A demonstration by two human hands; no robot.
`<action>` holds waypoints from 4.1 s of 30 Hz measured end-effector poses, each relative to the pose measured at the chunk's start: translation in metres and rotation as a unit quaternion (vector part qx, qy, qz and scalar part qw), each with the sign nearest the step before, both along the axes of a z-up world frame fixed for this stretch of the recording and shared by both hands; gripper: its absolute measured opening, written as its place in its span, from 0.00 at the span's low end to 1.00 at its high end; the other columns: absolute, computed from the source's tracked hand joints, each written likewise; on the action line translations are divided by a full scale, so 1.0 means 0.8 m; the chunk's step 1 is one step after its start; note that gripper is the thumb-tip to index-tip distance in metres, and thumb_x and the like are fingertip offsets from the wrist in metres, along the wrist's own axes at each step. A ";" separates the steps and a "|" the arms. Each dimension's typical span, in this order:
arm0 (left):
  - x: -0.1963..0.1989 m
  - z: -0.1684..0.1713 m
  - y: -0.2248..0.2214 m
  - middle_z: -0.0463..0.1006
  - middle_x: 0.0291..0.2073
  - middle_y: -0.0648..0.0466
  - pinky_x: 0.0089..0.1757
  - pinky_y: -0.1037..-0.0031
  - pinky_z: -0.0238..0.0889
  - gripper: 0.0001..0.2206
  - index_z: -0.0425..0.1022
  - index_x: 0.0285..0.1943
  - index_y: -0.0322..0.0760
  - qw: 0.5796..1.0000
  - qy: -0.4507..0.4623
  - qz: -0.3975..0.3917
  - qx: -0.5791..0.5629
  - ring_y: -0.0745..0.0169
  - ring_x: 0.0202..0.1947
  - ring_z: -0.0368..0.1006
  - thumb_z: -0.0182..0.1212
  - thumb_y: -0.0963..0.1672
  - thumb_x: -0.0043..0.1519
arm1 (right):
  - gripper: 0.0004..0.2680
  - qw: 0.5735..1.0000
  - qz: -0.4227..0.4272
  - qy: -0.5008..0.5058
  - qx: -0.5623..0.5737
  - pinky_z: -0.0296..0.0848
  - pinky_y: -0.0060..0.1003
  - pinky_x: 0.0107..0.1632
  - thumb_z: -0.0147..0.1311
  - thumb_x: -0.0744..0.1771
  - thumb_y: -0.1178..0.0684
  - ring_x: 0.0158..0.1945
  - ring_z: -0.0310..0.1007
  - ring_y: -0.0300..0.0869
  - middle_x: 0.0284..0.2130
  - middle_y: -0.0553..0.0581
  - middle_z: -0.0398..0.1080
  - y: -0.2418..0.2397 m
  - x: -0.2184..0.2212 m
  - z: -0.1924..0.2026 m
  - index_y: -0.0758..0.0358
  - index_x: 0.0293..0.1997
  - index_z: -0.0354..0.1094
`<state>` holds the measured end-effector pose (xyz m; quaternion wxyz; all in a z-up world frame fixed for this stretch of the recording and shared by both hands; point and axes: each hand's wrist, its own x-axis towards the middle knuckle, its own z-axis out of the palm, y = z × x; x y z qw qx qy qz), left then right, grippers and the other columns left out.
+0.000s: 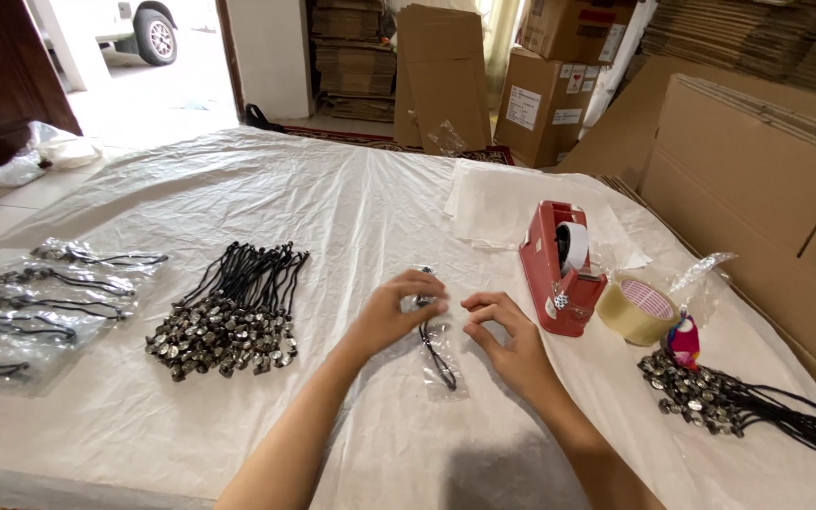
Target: Manually packaging individual lanyards into small plastic bags at a workstation.
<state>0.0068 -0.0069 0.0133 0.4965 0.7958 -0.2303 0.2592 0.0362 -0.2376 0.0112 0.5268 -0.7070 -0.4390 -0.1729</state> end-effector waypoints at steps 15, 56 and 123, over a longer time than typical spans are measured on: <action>-0.006 -0.014 0.024 0.74 0.42 0.58 0.41 0.72 0.66 0.16 0.83 0.43 0.50 0.952 0.178 -0.037 0.246 0.62 0.37 0.71 0.77 0.50 0.47 | 0.32 0.954 0.011 0.185 -0.236 0.67 0.35 0.59 0.70 0.60 0.52 0.51 0.76 0.38 0.48 0.49 0.78 0.004 -0.019 -0.014 0.44 0.72 0.56; -0.010 -0.012 0.022 0.76 0.51 0.51 0.49 0.64 0.70 0.24 0.80 0.44 0.44 0.947 0.234 -0.022 0.217 0.54 0.48 0.77 0.77 0.54 0.43 | 0.05 0.932 0.078 0.055 -0.349 0.71 0.48 0.58 0.54 0.68 0.54 0.56 0.73 0.59 0.43 0.61 0.73 0.022 0.017 0.002 0.62 0.34 0.68; -0.005 -0.022 0.043 0.59 0.67 0.43 0.56 0.48 0.66 0.35 0.61 0.72 0.50 0.941 0.092 0.159 0.286 0.38 0.64 0.63 0.72 0.47 0.53 | 0.11 0.980 0.120 0.080 -0.140 0.75 0.53 0.57 0.47 0.70 0.54 0.51 0.81 0.53 0.42 0.67 0.81 -0.011 0.000 0.036 0.67 0.49 0.77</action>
